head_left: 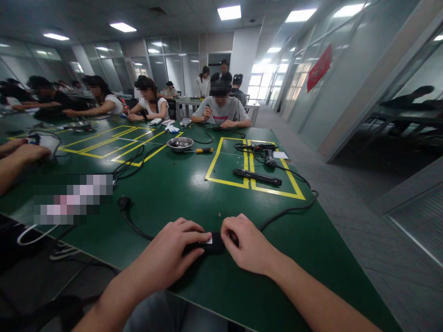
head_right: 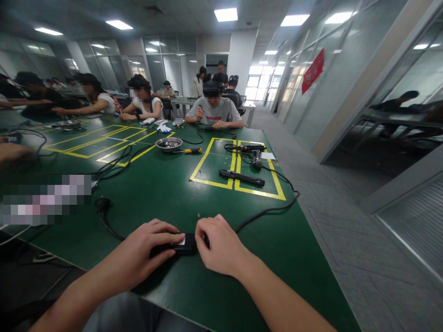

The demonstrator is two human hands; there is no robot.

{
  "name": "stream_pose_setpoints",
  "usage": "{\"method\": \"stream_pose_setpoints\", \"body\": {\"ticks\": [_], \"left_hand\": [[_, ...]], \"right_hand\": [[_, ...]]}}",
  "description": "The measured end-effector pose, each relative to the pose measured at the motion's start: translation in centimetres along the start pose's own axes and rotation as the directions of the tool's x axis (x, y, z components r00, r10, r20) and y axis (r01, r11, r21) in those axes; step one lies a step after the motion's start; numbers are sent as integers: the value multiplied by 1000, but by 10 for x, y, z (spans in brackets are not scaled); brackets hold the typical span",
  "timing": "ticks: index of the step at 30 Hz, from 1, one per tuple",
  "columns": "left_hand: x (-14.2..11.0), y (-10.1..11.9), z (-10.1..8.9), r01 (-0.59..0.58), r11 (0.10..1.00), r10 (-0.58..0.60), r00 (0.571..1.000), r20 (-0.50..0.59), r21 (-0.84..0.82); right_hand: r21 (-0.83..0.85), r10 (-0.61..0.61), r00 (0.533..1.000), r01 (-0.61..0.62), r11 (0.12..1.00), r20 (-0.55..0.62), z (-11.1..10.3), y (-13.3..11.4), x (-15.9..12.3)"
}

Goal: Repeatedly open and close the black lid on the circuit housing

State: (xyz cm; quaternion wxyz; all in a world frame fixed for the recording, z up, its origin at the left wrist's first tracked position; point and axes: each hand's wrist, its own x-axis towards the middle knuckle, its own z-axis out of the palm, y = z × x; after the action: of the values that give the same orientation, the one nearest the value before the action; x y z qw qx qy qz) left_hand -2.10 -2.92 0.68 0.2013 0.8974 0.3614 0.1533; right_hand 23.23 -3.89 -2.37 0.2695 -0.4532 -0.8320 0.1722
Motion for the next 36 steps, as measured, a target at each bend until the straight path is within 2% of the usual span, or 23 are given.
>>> {"method": "stream_pose_setpoints", "body": {"ticks": [3,6,8,9,12,14,16,20,25,32,36], "left_hand": [[5,0,-10,-2,999,3,1000,31,-37],[10,-2,-12,56,995,-66,991,-118,-85],[17,-6,-9,141,988,-153,962,-228,-67],[21,-7,-6,185,982,-191,950,-249,-46],[32,-14,1,268,963,-258,943,-209,21],[34,-18,4,257,965,-243,951,-191,48],[29,-22,5,198,978,-179,957,-227,64],[0,-24,5,89,994,-65,942,-329,58],[-27,-20,5,79,996,-70,974,-217,34],[-19,-21,4,128,992,-128,989,-74,2],[-17,-23,1,147,989,-147,988,-37,-16]], "right_hand": [[-4,15,1000,-15,1000,6,0,0,1],[2,48,999,-48,999,12,1,0,3],[11,60,998,-60,998,12,1,0,4],[18,61,998,-61,998,10,0,-1,4],[38,59,998,-60,997,15,-2,-4,4],[36,56,998,-57,998,30,-4,-7,4],[17,45,998,-46,999,43,-5,-8,3],[-6,33,998,-33,999,51,-5,-8,2],[-9,33,997,-32,999,74,-2,-6,0],[11,20,999,-20,1000,44,2,-1,-1],[4,20,999,-20,1000,34,4,0,-1]]}}
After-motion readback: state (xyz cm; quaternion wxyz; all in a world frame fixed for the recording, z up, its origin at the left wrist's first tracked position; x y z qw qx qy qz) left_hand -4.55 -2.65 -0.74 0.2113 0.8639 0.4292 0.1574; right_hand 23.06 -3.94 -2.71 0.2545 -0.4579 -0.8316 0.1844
